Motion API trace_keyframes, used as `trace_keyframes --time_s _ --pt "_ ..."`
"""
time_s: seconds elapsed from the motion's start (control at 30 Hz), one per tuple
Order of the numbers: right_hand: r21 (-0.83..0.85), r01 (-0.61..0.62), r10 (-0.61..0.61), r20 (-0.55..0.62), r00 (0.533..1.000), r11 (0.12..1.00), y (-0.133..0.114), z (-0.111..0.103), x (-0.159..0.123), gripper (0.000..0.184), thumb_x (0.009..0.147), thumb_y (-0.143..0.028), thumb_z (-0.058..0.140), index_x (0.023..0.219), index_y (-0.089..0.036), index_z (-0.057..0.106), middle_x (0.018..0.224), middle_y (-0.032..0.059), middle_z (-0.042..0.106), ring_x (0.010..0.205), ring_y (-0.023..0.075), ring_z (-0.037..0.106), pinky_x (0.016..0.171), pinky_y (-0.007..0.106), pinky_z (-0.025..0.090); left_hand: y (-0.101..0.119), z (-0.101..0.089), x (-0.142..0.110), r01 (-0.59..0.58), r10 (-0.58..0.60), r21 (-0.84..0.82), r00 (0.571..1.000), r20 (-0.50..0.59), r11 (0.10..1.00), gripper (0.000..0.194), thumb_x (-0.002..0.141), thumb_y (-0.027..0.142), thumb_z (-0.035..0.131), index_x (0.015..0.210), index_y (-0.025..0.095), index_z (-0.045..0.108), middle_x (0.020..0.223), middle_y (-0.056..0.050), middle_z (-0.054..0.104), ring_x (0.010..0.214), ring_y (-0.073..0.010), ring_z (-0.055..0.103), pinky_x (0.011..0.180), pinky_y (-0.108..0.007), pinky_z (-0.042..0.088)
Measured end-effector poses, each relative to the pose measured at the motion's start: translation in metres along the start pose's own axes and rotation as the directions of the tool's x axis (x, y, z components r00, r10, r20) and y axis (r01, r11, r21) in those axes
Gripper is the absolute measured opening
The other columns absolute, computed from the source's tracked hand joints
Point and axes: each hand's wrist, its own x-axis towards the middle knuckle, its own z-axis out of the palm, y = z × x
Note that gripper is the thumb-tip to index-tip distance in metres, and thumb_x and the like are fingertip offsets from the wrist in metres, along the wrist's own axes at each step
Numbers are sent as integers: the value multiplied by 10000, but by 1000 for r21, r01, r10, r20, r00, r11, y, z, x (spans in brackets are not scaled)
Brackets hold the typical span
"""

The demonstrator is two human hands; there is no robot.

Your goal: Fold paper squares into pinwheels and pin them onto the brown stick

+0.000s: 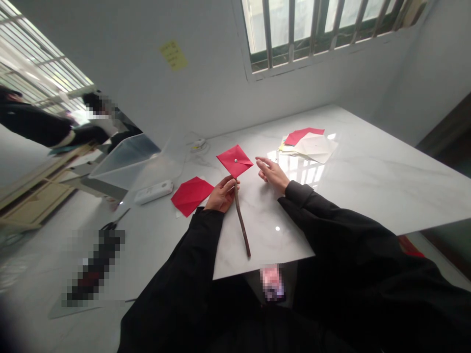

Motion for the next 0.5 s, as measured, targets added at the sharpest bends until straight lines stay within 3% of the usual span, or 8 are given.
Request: trace_keyframes --time_s 0.1,0.17,0.33,0.5 --pt "-71 -22 25 37 999 997 1 -1 1 775 835 -923 566 682 -177 709 465 -34 389 447 105 345 488 301 312 -1 -1 1 -9 9 -12 1000 -11 1000 494 657 292 992 1049 173 716 847 5 758 697 -69 681 752 -208 557" --pt "-56 -25 26 28 999 998 3 -1 2 794 812 -948 562 589 -191 649 452 -34 353 437 101 327 475 305 291 -2 -2 1 -8 8 -20 1000 -12 1000 501 653 290 995 1052 172 718 843 5 758 695 -68 682 754 -207 558" --pt "-22 17 -17 2 1000 1000 6 -2 4 742 826 -893 622 929 -167 737 495 -72 376 443 100 323 467 278 280 -1 -2 0 7 -8 -31 1000 -21 999 510 650 274 995 1070 166 726 847 -9 764 701 -81 686 763 -221 559" --pt "-29 -25 25 -5 1000 999 2 1 1 696 868 -817 645 1176 -192 655 522 -85 435 451 114 361 472 264 321 0 -1 0 4 -4 -30 1000 -4 1000 520 631 273 1006 1055 161 727 839 -12 770 704 -84 690 771 -222 564"
